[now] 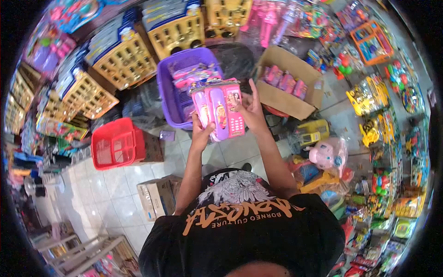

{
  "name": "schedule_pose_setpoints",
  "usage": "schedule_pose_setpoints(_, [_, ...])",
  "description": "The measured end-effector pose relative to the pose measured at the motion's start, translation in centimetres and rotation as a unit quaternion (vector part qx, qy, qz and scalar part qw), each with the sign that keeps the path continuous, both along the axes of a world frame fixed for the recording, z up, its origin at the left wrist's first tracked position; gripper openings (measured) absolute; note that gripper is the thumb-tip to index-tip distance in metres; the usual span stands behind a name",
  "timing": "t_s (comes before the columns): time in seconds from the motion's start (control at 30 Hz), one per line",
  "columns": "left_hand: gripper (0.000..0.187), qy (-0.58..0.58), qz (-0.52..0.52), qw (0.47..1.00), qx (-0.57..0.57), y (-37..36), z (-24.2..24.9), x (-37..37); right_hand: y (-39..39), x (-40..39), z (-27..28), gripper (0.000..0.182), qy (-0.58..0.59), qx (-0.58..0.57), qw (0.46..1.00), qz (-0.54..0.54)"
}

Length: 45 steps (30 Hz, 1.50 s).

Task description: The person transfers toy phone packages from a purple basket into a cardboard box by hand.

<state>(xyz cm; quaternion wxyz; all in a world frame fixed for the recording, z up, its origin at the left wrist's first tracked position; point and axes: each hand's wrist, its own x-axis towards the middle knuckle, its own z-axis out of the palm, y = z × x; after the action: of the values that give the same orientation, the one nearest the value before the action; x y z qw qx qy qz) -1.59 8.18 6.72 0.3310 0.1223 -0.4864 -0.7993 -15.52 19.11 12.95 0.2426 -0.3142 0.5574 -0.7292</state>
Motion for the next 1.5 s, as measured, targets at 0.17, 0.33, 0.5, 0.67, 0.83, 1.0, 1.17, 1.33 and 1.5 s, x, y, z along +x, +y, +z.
schedule_pose_setpoints(0.17, [0.057, -0.009, -0.087, 0.996, 0.021, 5.0, -0.7, -5.8, 9.0, -2.2, -2.7, 0.062, -0.065, 0.026, 0.997, -0.043])
schedule_pose_setpoints(0.33, [0.05, -0.037, -0.181, 0.982, -0.043, 11.1, -2.0, -11.3, 15.6, -4.2, -5.3, 0.044, -0.141, 0.004, 0.979, -0.149])
schedule_pose_setpoints(0.5, [0.047, -0.032, -0.241, 0.969, -0.039, 17.7, -3.4, -16.3, 22.6, -7.5, -5.6, 0.046, -0.135, 0.06, 0.961, -0.235])
schedule_pose_setpoints(0.67, [0.075, -0.083, -0.328, 0.94, -0.052, 22.0, -1.9, -19.4, 28.0, -9.1, -7.2, 0.05, -0.188, 0.089, 0.939, -0.273])
schedule_pose_setpoints(0.83, [0.075, -0.124, -0.377, 0.916, -0.056, 23.3, -3.4, -21.1, 29.4, -10.8, -10.0, 0.051, -0.231, 0.03, 0.934, -0.27])
schedule_pose_setpoints(1.0, [0.074, -0.113, -0.365, 0.92, -0.083, 22.8, -4.1, -23.6, 28.4, -12.1, -11.4, 0.051, -0.227, 0.009, 0.928, -0.295])
schedule_pose_setpoints(1.17, [0.078, -0.166, -0.429, 0.885, -0.065, 21.9, -2.5, -28.2, 28.0, -15.3, -11.4, 0.052, -0.216, -0.003, 0.918, -0.333])
schedule_pose_setpoints(1.33, [0.087, -0.121, -0.445, 0.879, -0.123, 21.1, -4.2, -34.8, 27.6, -20.2, -8.4, 0.051, -0.148, 0.074, 0.927, -0.336])
schedule_pose_setpoints(1.5, [0.091, -0.083, -0.413, 0.891, -0.171, 19.2, -3.8, -39.7, 24.8, -25.5, -6.4, 0.05, -0.114, 0.121, 0.929, -0.331])
